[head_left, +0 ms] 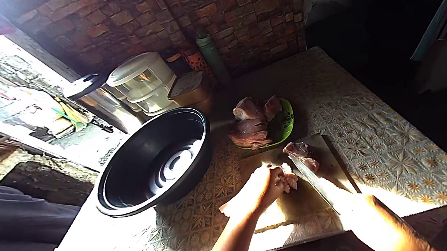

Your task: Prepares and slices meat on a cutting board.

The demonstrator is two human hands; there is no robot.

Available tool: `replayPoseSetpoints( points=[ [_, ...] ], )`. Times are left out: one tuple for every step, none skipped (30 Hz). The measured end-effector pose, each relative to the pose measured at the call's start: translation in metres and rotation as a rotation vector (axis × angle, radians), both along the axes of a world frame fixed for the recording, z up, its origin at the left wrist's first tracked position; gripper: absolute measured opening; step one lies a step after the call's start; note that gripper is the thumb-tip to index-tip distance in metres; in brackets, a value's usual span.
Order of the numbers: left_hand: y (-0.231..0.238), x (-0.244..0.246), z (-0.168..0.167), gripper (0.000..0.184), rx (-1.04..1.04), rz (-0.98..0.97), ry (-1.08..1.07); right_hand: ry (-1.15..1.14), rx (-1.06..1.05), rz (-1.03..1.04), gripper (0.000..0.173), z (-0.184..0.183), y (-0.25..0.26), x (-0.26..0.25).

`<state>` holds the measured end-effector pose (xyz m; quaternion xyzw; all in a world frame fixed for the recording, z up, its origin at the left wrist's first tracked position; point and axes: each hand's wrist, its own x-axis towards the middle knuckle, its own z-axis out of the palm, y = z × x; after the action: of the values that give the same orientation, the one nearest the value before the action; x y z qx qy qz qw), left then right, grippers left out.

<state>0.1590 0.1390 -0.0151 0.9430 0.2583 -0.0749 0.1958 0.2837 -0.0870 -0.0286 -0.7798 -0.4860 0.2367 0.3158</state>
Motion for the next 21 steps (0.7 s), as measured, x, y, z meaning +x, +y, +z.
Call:
replayPoseSetpoints(
  points=[
    [-0.008,-0.003,0.001,0.026,0.049,0.051,0.034,0.012,0.01,0.007,0.044,0.003,-0.001,-0.002],
    [-0.017,-0.006,0.003,0.027,0.086,0.108,0.065,-0.006,0.043,0.013,0.042,0.002,-0.001,-0.004],
    [-0.024,-0.008,0.004,0.029,0.097,0.164,0.083,-0.028,0.069,0.037,0.042,0.0,-0.001,-0.003],
    [-0.03,-0.011,0.005,0.032,0.087,0.212,0.099,-0.036,0.063,0.057,0.043,-0.001,-0.002,-0.003],
    [-0.035,-0.014,0.006,0.035,0.069,0.245,0.111,-0.025,0.014,0.072,0.044,0.0,-0.001,-0.005],
    [-0.037,-0.017,0.004,0.034,0.049,0.266,0.104,-0.028,-0.011,0.078,0.046,0.0,-0.001,-0.007],
    [-0.038,-0.019,0.002,0.031,0.026,0.282,0.083,-0.063,-0.016,0.087,0.047,-0.001,0.0,-0.01],
    [-0.038,-0.021,0.001,0.028,0.007,0.291,0.057,-0.122,-0.003,0.096,0.049,-0.003,-0.001,-0.014],
    [-0.037,-0.022,0.0,0.029,-0.005,0.294,0.034,-0.216,0.077,0.095,0.051,-0.011,0.0,-0.018],
    [-0.036,-0.023,-0.002,0.036,-0.014,0.294,0.016,-0.263,0.108,0.103,0.053,-0.014,-0.001,-0.02],
    [-0.035,-0.023,-0.003,0.045,-0.021,0.29,0.009,-0.269,0.063,0.12,0.054,-0.012,-0.002,-0.022],
    [-0.033,-0.023,-0.004,0.054,-0.026,0.277,0.008,-0.275,-0.01,0.135,0.055,-0.008,-0.002,-0.024],
    [-0.031,-0.022,-0.005,0.06,-0.029,0.258,0.004,-0.288,-0.082,0.146,0.056,-0.005,-0.002,-0.026],
    [-0.029,-0.021,-0.007,0.061,-0.03,0.239,-0.007,-0.29,-0.157,0.157,0.058,0.001,-0.002,-0.027],
    [-0.028,-0.02,-0.008,0.058,-0.032,0.233,-0.006,-0.273,-0.245,0.17,0.06,0.008,-0.001,-0.03],
    [-0.027,-0.018,-0.01,0.053,-0.027,0.237,-0.006,-0.24,-0.368,0.186,0.061,0.018,0.002,-0.032],
    [-0.028,-0.016,-0.013,0.047,-0.02,0.244,-0.014,-0.24,-0.44,0.19,0.063,0.024,0.005,-0.036],
    [-0.028,-0.015,-0.015,0.043,-0.014,0.251,-0.029,-0.242,-0.501,0.192,0.065,0.029,0.008,-0.04],
    [-0.029,-0.014,-0.017,0.039,-0.009,0.252,-0.051,-0.242,-0.561,0.196,0.068,0.035,0.011,-0.044],
    [-0.029,-0.014,-0.019,0.036,-0.003,0.25,-0.072,-0.257,-0.599,0.201,0.07,0.038,0.014,-0.047],
    [-0.03,-0.015,-0.021,0.033,-0.001,0.245,-0.103,-0.259,-0.639,0.212,0.071,0.042,0.017,-0.049]
  ],
)
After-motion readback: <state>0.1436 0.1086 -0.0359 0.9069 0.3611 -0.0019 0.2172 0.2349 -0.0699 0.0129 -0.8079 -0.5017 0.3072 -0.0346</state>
